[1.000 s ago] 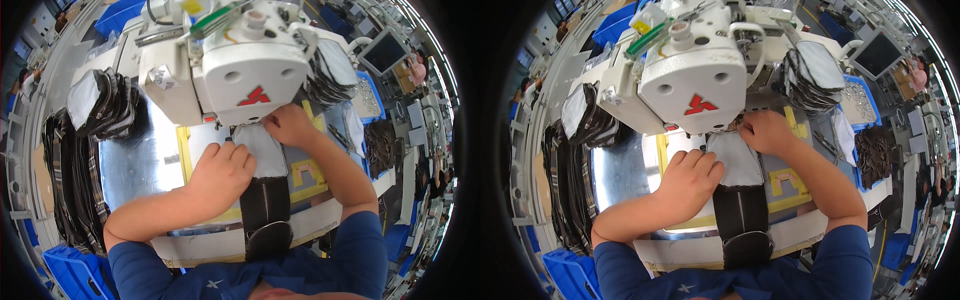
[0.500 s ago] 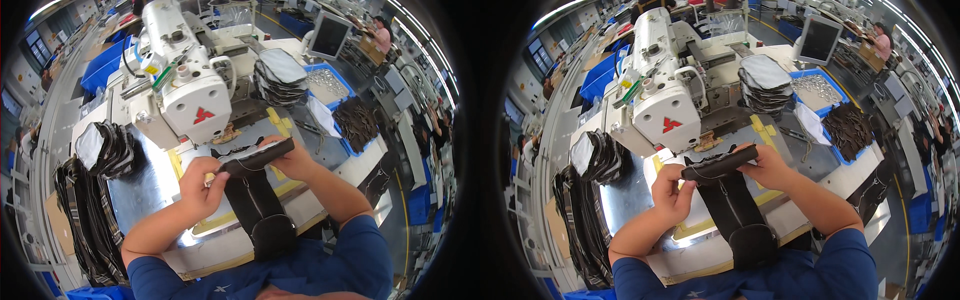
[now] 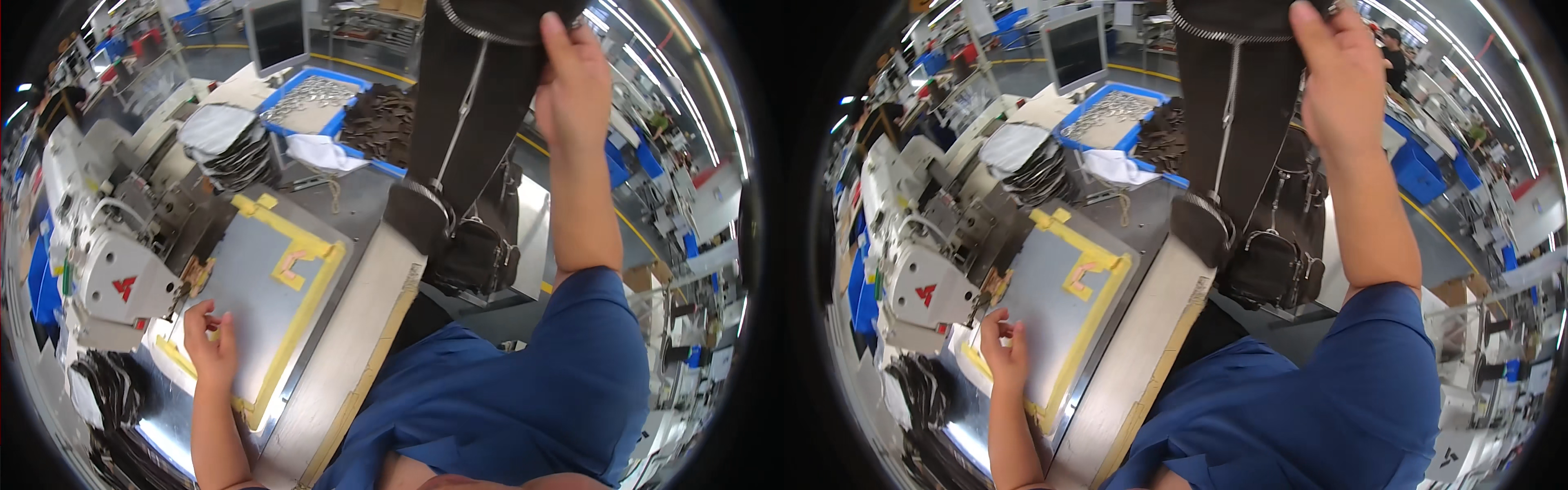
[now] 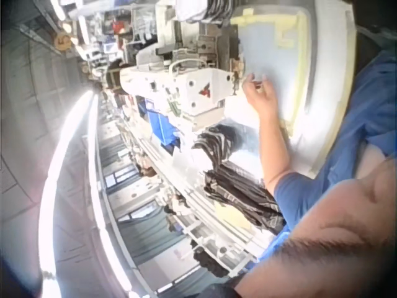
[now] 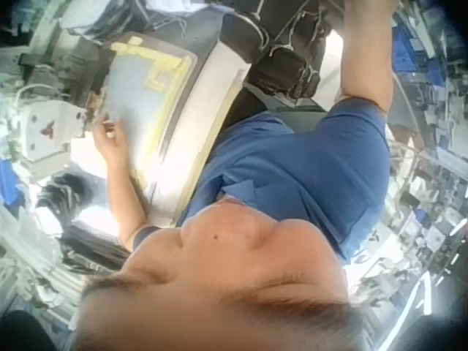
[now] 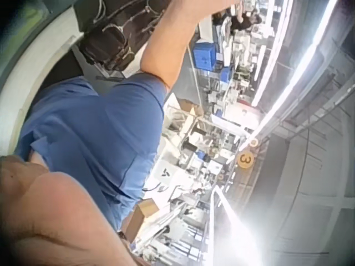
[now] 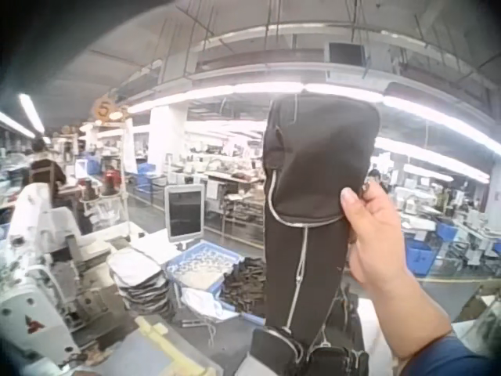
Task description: The person aligns a zipper onto a black fabric pouch and sews it using an industrial sewing machine. They then attach a white fabric lining to the pouch, sewing it in place. The process is repeated for multiple pouches, with the person handling the fabric and machine controls throughout.
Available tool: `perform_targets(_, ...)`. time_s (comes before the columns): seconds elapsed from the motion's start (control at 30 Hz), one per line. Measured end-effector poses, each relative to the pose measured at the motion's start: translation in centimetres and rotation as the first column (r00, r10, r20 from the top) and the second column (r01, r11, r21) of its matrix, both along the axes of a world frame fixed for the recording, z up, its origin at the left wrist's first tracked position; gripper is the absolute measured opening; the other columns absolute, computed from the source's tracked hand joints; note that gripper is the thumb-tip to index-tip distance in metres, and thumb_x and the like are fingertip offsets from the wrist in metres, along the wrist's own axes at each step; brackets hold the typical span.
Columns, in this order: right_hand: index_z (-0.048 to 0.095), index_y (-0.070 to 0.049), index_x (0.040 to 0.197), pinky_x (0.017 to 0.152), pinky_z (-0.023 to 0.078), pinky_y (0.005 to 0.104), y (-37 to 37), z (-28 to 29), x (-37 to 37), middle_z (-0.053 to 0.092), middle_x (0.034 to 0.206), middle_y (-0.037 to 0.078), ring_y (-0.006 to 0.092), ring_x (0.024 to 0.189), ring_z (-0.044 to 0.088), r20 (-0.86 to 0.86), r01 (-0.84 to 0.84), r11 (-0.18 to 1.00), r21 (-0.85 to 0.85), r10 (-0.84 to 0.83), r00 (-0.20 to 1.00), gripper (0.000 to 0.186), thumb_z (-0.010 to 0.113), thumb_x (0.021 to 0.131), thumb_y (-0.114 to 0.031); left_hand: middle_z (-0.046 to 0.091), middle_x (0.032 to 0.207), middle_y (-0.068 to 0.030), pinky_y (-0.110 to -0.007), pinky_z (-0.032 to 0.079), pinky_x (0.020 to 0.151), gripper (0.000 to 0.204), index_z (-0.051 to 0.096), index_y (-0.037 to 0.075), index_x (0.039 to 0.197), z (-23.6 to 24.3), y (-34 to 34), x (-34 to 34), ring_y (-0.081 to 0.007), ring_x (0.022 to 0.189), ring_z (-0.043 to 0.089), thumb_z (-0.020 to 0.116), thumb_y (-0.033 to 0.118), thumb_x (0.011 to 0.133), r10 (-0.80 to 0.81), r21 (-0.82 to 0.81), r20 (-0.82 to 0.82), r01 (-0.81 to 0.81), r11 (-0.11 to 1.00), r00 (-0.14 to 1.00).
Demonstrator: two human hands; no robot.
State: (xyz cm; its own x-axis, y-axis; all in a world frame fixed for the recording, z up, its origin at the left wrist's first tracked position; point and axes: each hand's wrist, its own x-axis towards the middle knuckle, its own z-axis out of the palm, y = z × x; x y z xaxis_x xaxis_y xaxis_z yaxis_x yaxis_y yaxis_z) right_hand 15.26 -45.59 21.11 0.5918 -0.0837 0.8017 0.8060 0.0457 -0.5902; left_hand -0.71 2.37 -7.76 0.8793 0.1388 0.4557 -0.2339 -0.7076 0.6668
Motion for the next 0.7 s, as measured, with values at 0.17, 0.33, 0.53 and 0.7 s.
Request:
perform_targets(0.17,0.062,0.0,0.134,0.099,0.057,0.032,-3.1,2.7,-3.0,0.075,0.127,0.012,0.0181,0.111,0.073,0.116,0.209,0.971,0.115,-0.222,0.968,0.024,0.058,0.113,-0.011,0.067,0.113,-0.0123,-0.033,0.054,0.075,0.031,0.065,-0.002,0.128,-0.4,1.0,0.0,-0.0181,0.081,0.063,0.074,0.007,0.099,0.066,-0.013,-0.081,-0.067,0.998,0.995)
perform_targets(0.33,0.062,0.004,0.132,0.103,0.056,0.0353,-4.6,3.2,-5.8,0.074,0.129,0.013,0.021,0.114,0.072,0.194,0.047,0.999,-0.015,-0.043,0.98,0.025,0.059,0.113,-0.013,0.065,0.111,-0.0102,-0.03,0.052,0.072,0.03,0.065,-0.002,0.127,-1.0,1.3,0.3,-0.0155,0.079,0.059,0.074,0.008,0.1,0.093,0.006,-0.108,-0.093,0.996,0.99)
perform_targets(0.53,0.069,0.002,0.126,0.101,0.053,0.0315,-13.4,2.3,-2.9,0.076,0.122,0.011,0.0167,0.111,0.07,-0.033,0.501,0.861,0.084,-0.5,0.865,0.025,0.069,0.109,-0.016,0.065,0.111,-0.0097,-0.029,0.051,0.069,0.028,0.066,-0.002,0.125,-0.8,1.2,0.1,-0.0155,0.077,0.059,0.074,0.008,0.1,0.112,0.046,-0.087,-0.108,0.993,0.99)
perform_targets(0.7,0.071,0.004,0.12,0.094,0.054,0.0322,-16.5,-5.1,3.5,0.077,0.117,0.011,0.0162,0.105,0.069,-0.122,0.609,0.793,0.02,-0.603,0.789,0.026,0.069,0.109,-0.02,0.066,0.112,-0.011,-0.03,0.051,0.066,0.027,0.066,-0.001,0.123,-1.0,1.7,-0.2,-0.0168,0.075,0.06,0.075,0.007,0.099,0.156,0.065,-0.057,-0.153,0.986,0.986)
